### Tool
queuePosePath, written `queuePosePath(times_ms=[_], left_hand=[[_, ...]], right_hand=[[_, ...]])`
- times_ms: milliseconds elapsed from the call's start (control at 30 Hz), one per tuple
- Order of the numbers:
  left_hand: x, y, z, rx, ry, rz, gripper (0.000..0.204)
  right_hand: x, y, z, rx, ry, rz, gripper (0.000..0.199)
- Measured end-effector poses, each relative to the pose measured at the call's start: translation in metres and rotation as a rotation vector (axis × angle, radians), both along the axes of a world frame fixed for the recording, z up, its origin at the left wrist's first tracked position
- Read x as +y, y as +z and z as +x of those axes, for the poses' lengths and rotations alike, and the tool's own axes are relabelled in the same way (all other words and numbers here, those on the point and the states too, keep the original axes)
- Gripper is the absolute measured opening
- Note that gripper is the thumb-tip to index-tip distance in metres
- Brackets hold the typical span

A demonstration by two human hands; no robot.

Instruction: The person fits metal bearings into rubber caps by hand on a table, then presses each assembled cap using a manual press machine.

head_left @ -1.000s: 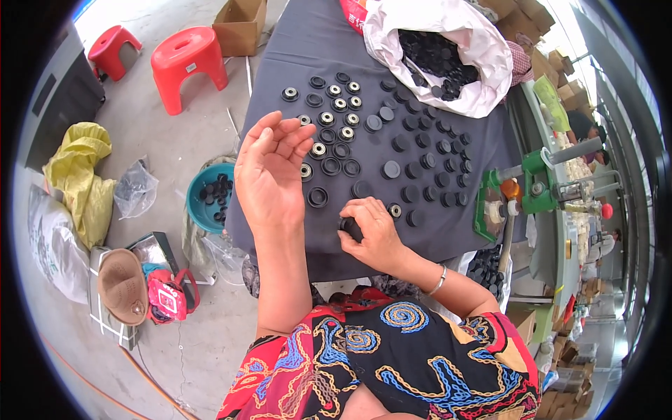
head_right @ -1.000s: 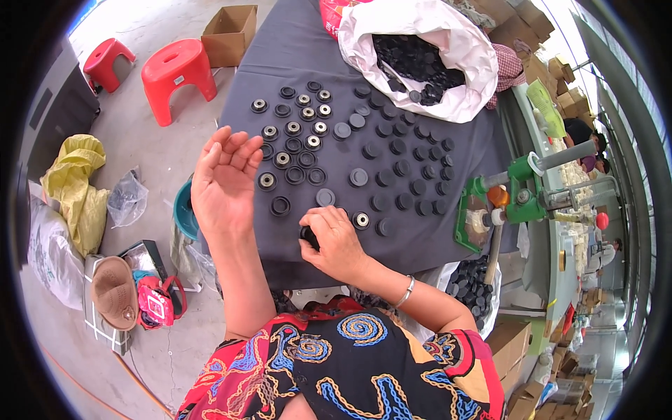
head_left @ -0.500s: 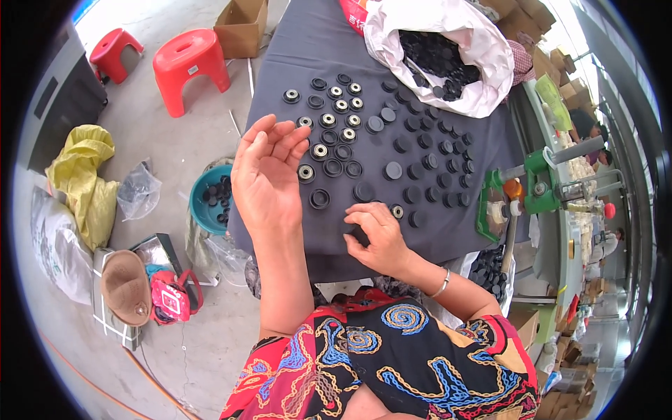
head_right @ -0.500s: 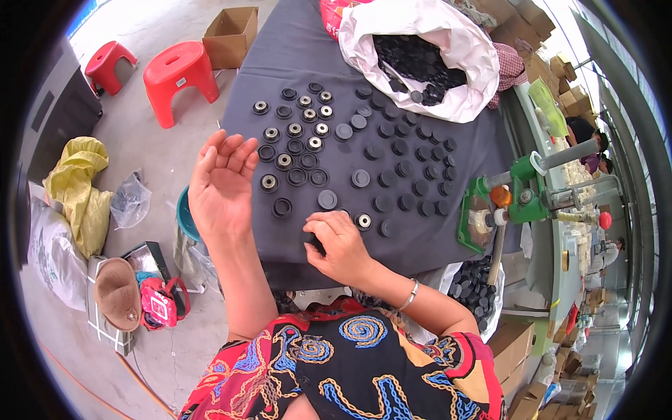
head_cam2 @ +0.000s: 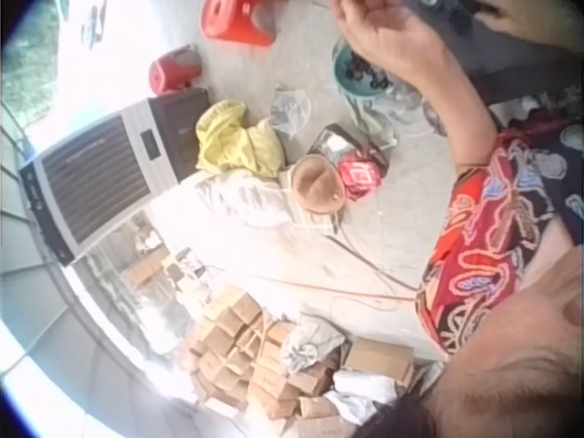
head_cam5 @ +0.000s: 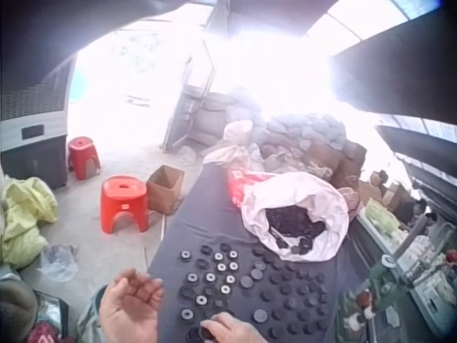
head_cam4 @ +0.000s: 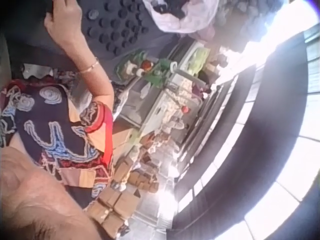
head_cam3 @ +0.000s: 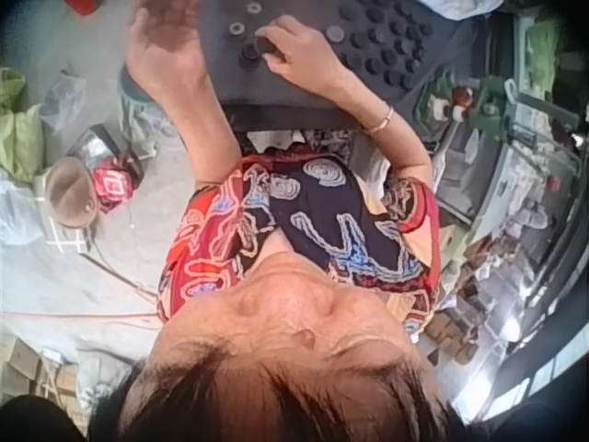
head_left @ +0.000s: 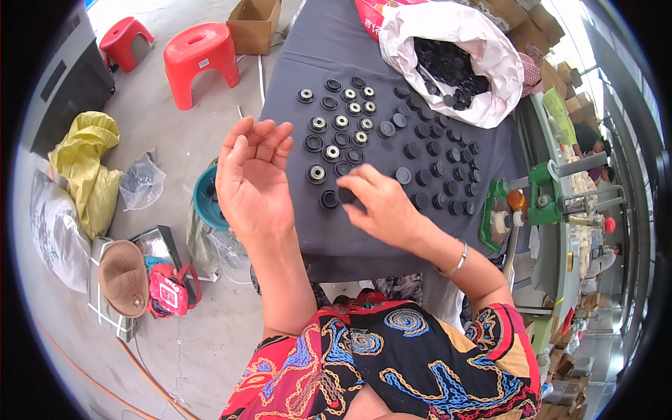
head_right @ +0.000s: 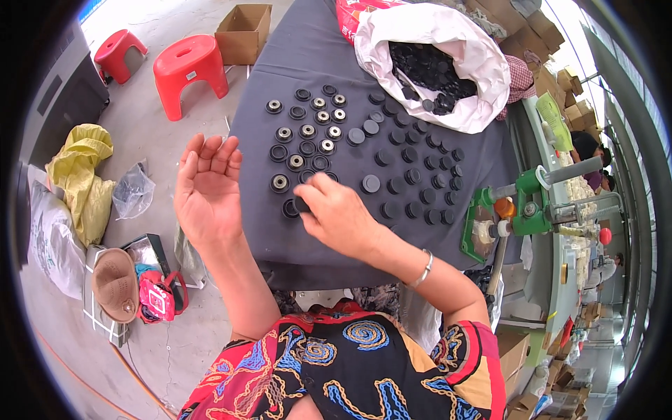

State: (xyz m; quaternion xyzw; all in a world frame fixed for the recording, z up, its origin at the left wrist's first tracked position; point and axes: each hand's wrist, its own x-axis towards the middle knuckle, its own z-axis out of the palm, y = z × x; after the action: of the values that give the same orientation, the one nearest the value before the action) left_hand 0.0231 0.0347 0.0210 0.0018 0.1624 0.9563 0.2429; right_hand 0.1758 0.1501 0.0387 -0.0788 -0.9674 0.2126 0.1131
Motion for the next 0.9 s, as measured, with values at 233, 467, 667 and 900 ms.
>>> queuePosePath(times_ms=[233,467,667,900], left_hand=[[-0.004,-0.004,-0.004,0.039,-0.001,-0.002,0.028],[0.000,-0.004,-0.003,0.040,-0.018,0.014,0.028],[-0.006,-0.005,-0.005,0.017,-0.022,0.012,0.028],[0.001,-0.004,-0.001,0.025,-0.050,0.000,0.027]], right_hand=[[0.016,-0.018,-0.044,-0.043,0.030,0.018,0.031],[0.011,-0.028,-0.068,-0.099,0.113,0.068,0.027],[0.001,-0.018,-0.044,0.014,0.033,0.066,0.034],[-0.019,-0.031,-0.010,-0.222,-0.048,0.136,0.035]])
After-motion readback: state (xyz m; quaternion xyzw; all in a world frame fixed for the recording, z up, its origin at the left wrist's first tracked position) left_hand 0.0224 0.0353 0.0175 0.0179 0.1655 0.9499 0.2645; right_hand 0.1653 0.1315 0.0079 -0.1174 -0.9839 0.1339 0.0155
